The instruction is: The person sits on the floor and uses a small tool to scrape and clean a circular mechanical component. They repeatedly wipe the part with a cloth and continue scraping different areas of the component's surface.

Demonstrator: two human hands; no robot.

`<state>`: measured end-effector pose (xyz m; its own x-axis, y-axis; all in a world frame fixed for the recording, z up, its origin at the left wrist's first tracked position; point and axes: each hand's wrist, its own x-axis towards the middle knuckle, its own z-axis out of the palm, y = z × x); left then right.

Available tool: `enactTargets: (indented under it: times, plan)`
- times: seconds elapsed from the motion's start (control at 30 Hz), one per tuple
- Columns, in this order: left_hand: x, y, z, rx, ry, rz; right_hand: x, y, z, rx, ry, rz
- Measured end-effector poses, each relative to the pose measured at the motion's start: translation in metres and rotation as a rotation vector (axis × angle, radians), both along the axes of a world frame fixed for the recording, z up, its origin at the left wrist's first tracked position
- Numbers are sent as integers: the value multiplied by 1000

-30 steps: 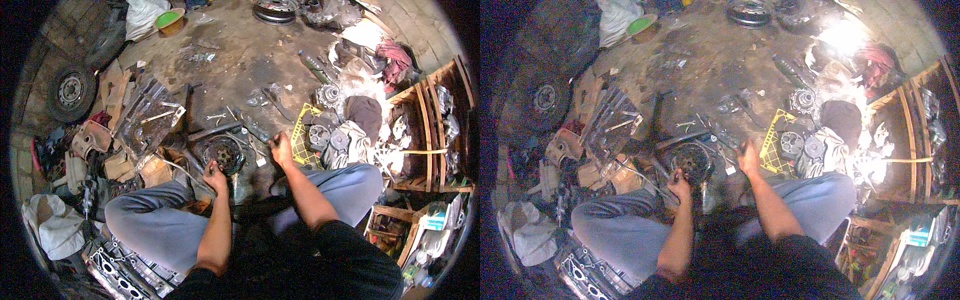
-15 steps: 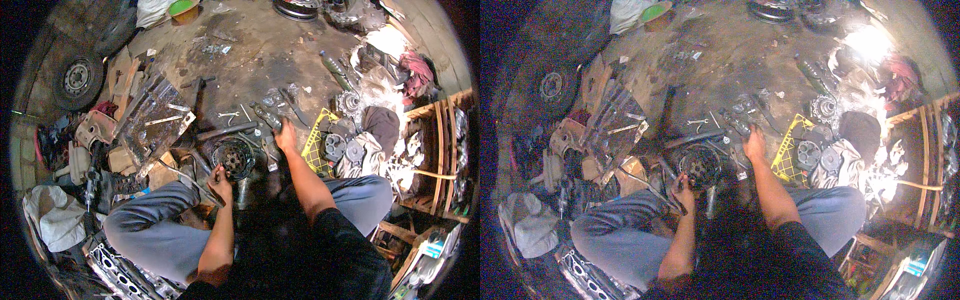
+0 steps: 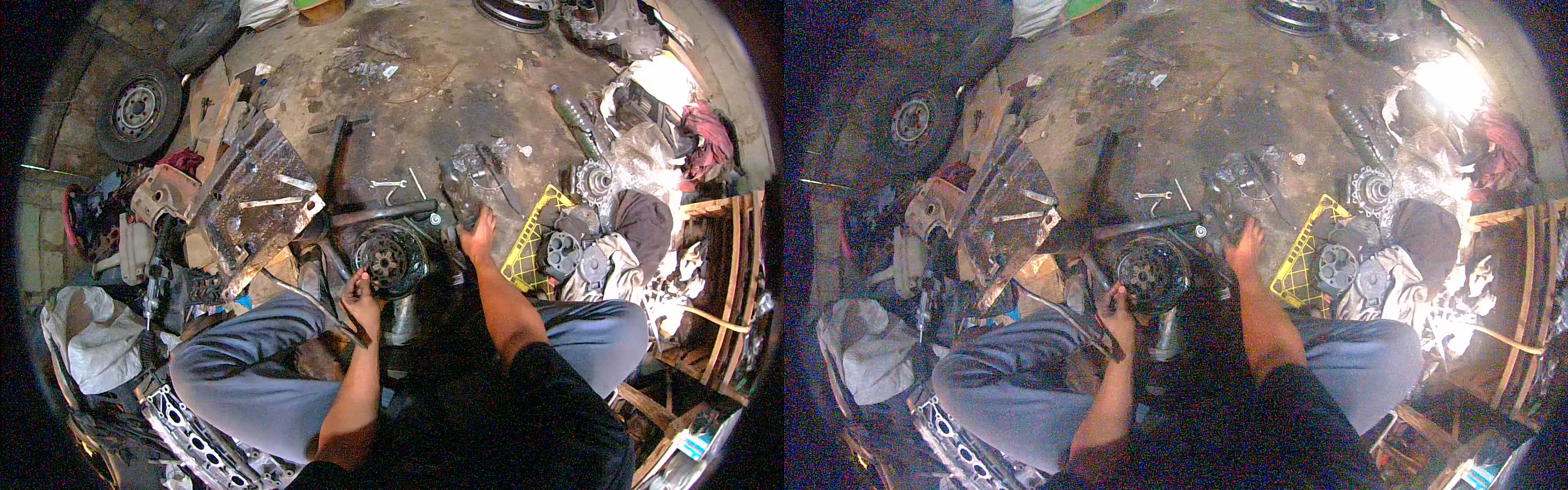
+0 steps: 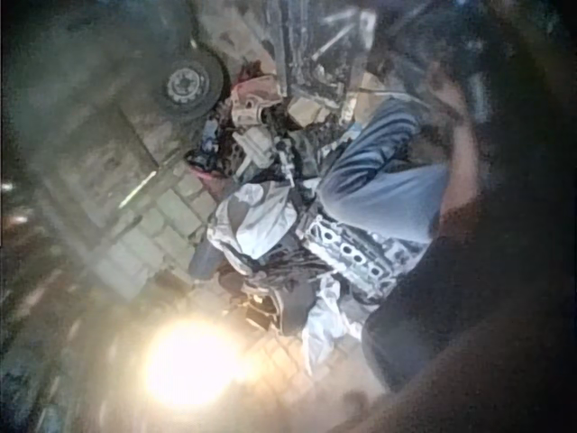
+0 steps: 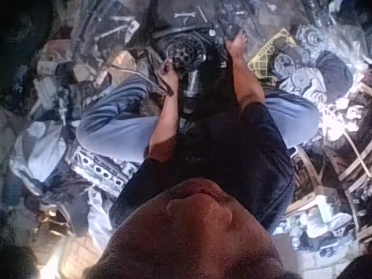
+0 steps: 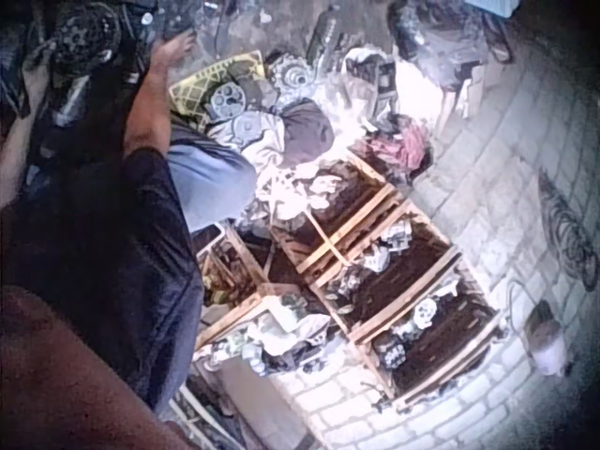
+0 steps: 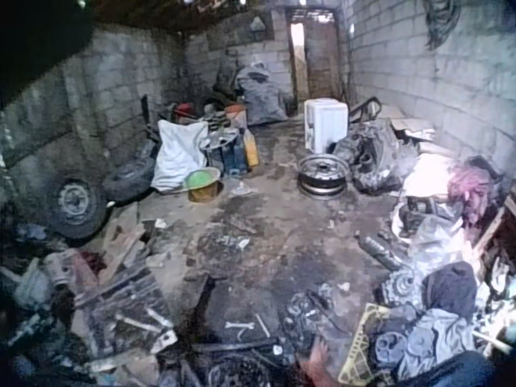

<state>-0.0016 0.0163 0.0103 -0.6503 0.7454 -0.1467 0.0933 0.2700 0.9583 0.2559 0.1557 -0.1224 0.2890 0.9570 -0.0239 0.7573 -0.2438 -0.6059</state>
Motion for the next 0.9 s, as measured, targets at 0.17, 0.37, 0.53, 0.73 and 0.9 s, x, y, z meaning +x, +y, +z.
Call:
enactTargets:
  times: [0.17,0.37,0.53,0.73,0.9]
  plan:
    - [16,5,28,30,41,46,-6,-14,4,-21,-44,184]
    - [17,5,28,19,-7,35,-16,-18,26,-126,-110,254]
    - [19,6,34,109,-72,31,-16,-22,49,-241,-95,368]
    - [29,14,35,147,-120,23,-20,-16,84,-28,-15,242]
    - [55,16,16,220,-445,35,5,31,186,513,132,114]
